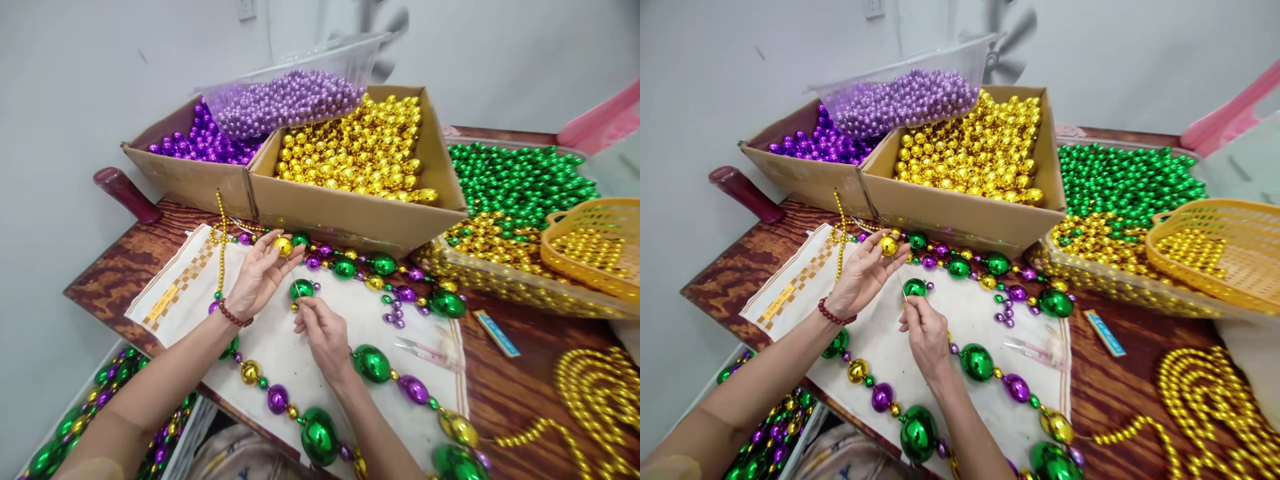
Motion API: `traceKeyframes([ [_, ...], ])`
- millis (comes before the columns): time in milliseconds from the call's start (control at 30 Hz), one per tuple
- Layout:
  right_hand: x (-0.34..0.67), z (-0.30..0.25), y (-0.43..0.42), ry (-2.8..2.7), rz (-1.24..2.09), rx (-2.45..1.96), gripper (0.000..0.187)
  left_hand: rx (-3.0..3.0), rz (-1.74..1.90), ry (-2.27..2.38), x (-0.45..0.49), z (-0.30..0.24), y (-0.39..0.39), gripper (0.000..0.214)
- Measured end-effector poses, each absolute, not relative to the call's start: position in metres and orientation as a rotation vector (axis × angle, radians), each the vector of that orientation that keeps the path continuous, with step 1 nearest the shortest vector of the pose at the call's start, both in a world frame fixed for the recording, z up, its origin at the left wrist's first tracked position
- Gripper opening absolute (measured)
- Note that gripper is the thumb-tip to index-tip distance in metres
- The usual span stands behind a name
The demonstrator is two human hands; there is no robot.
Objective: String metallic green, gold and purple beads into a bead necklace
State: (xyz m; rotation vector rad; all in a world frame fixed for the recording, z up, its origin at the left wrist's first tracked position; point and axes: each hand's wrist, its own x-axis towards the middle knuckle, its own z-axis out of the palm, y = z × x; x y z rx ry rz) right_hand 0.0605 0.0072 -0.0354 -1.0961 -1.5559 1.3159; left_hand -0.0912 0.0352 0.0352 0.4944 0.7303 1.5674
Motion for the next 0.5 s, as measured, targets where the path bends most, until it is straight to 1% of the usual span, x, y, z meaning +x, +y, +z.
traceKeyframes([
  [167,0.062,-0.032,0.007,-1.567,1.328,-1.077,0.021,0.47,1.562,0.753,-0.093,0.033,0.037,0.026],
  [300,0.061,-0.03,0.01,-1.484,1.377,-1.06,0.02,0.57,1.437,0.79,-0.088,0.028,0.031,0.03],
  [400,0.059,-0.03,0.013,-1.357,1.426,-1.057,0.02,0.757,1.384,1.032,-0.08,0.026,0.018,0.036],
  [500,0.058,-0.034,0.017,-1.305,1.453,-1.056,0.02,1.231,1.531,1.359,-0.069,0.033,0.014,0.046],
])
